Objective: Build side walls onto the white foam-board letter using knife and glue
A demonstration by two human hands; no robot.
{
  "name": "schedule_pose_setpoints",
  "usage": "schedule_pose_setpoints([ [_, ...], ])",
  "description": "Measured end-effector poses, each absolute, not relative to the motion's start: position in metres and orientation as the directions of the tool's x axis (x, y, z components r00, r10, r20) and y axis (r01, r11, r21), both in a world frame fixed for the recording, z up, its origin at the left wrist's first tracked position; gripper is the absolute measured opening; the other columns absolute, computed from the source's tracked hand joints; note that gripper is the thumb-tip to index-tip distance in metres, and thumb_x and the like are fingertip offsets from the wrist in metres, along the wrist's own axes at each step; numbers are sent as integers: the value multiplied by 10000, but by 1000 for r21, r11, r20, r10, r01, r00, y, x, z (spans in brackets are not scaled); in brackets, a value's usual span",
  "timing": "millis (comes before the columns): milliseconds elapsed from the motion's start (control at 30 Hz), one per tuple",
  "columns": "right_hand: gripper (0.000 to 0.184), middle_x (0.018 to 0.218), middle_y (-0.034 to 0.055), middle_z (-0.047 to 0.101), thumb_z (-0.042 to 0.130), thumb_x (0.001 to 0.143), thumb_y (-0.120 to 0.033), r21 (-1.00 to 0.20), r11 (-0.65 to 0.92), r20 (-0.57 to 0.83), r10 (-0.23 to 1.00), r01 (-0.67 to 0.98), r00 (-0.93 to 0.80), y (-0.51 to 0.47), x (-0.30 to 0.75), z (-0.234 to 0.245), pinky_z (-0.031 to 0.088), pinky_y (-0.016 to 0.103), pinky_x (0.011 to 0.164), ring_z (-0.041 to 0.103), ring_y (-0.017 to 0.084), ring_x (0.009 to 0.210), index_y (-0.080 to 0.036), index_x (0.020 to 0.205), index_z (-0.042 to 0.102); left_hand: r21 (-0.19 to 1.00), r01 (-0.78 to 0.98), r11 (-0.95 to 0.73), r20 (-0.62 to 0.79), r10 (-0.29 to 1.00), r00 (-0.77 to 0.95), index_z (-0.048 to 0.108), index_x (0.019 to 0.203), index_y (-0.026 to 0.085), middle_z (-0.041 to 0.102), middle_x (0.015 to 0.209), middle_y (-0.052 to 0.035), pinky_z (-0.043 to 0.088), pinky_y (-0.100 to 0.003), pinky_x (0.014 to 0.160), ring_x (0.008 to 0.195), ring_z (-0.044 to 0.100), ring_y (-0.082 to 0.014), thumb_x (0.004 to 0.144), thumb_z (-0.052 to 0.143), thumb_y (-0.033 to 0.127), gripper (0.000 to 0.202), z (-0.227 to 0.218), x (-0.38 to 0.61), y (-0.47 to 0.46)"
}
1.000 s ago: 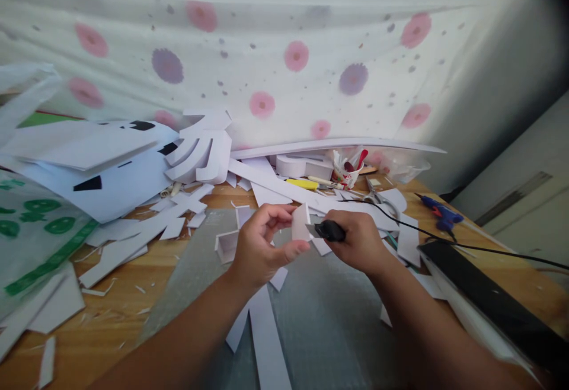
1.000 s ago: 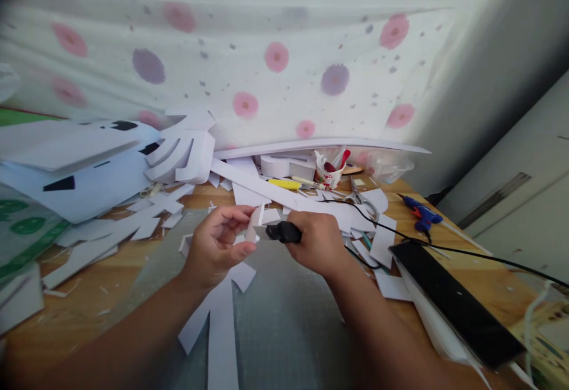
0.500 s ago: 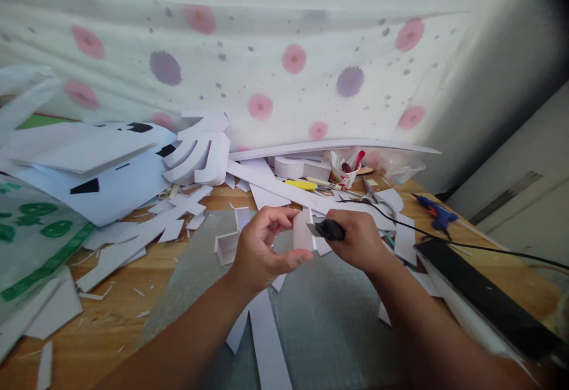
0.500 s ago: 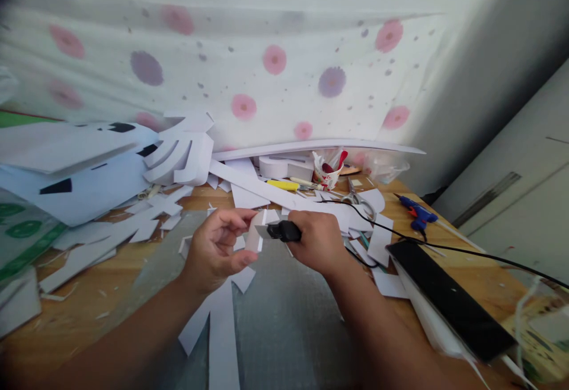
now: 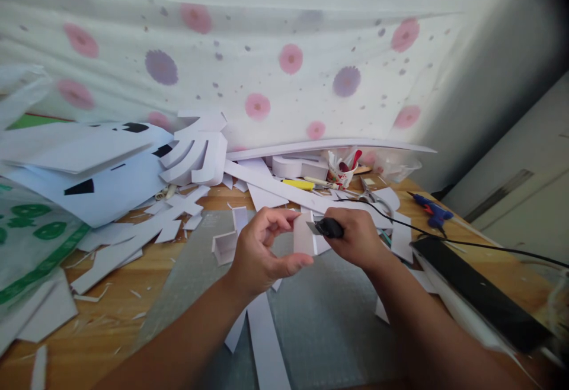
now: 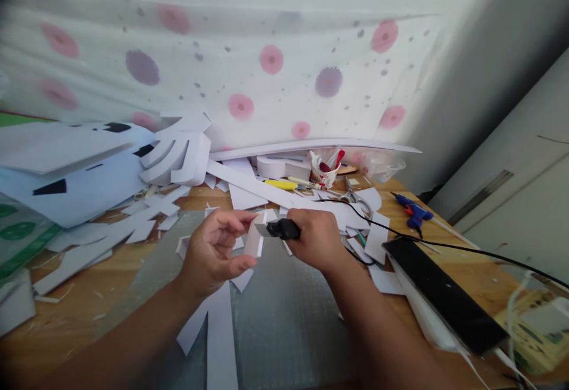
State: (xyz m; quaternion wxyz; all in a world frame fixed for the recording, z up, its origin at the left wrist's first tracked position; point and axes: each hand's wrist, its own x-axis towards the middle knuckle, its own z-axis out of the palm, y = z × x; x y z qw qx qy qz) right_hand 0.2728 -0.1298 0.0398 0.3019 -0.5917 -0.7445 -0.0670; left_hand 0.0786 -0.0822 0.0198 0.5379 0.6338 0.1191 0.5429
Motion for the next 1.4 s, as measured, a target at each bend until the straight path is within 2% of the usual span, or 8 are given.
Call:
schedule_pose_setpoints([
  [367, 58, 558, -6, 557, 501, 668, -173, -274, 301, 533, 838, 913, -116, -128, 274, 37, 262, 241, 530, 480, 131, 529, -201, 619, 486, 815, -418, -401, 561, 726, 398, 528, 794, 183, 681, 994, -90, 521, -389, 895, 976, 644, -223, 529, 871, 244, 438, 25, 77, -84],
  [667, 76, 572, 1, 554, 509, 692, -202, -300, 287, 538, 838, 910, -87, -124, 276, 32, 272, 245, 546, 466, 137, 544, -200, 617, 492, 799, -475, -367, 575, 696, 430, 523, 809, 186, 700, 1009, -80, 524, -332, 846, 951, 652, -196, 533, 873, 218, 447, 25, 77, -84],
  [867, 87, 552, -12, 512, 530, 663, -199, -421, 248, 510, 860, 872, 3, -120, 279, 30, 262, 253, 551, 405, 129, 541, -202, 589, 486, 802, -489, -342, 566, 696, 442, 510, 813, 185, 702, 1015, -90, 530, -354, 834, 934, 662, -211, 527, 879, 246, 471, 26, 77, -84],
  [1033, 154, 534, -20, 474, 548, 728, -243, -533, 185, 501, 855, 825, 133, -113, 281, 27, 286, 252, 525, 406, 128, 528, -198, 588, 503, 775, -454, -439, 624, 646, 440, 517, 807, 190, 712, 1019, -96, 526, -342, 832, 945, 662, -215, 498, 896, 234, 491, 24, 77, -83],
  [1133, 181, 544, -31, 480, 549, 808, -338, -746, 234, 425, 888, 624, 175, -113, 274, 26, 338, 237, 476, 424, 117, 493, -185, 720, 591, 736, -377, -562, 677, 602, 424, 526, 823, 192, 698, 1074, -116, 517, -382, 872, 988, 650, -236, 515, 886, 224, 475, 21, 76, -81],
  [1233, 240, 544, -49, 483, 661, 776, -393, -957, 268, 280, 955, 114, 103, -118, 266, 25, 331, 223, 427, 405, 98, 454, -179, 883, 655, 684, -318, -657, 719, 532, 448, 522, 859, 202, 669, 1163, -133, 515, -414, 900, 1059, 636, -256, 564, 859, 214, 448, 18, 76, -81],
  [1300, 244, 556, -49, 507, 720, 742, -364, -962, 258, 255, 966, -94, 42, -122, 262, 26, 328, 214, 428, 410, 88, 458, -192, 911, 678, 657, -310, -687, 732, 485, 478, 519, 885, 208, 653, 1200, -141, 515, -423, 912, 1091, 630, -263, 591, 847, 208, 440, 18, 76, -81],
  [1400, 198, 601, -33, 555, 733, 747, -336, -952, 274, 276, 961, -134, 2, -126, 261, 27, 341, 214, 449, 438, 90, 491, -211, 897, 701, 625, -299, -721, 745, 436, 505, 518, 898, 214, 648, 1214, -146, 511, -428, 924, 1107, 628, -265, 604, 843, 198, 438, 18, 76, -81],
])
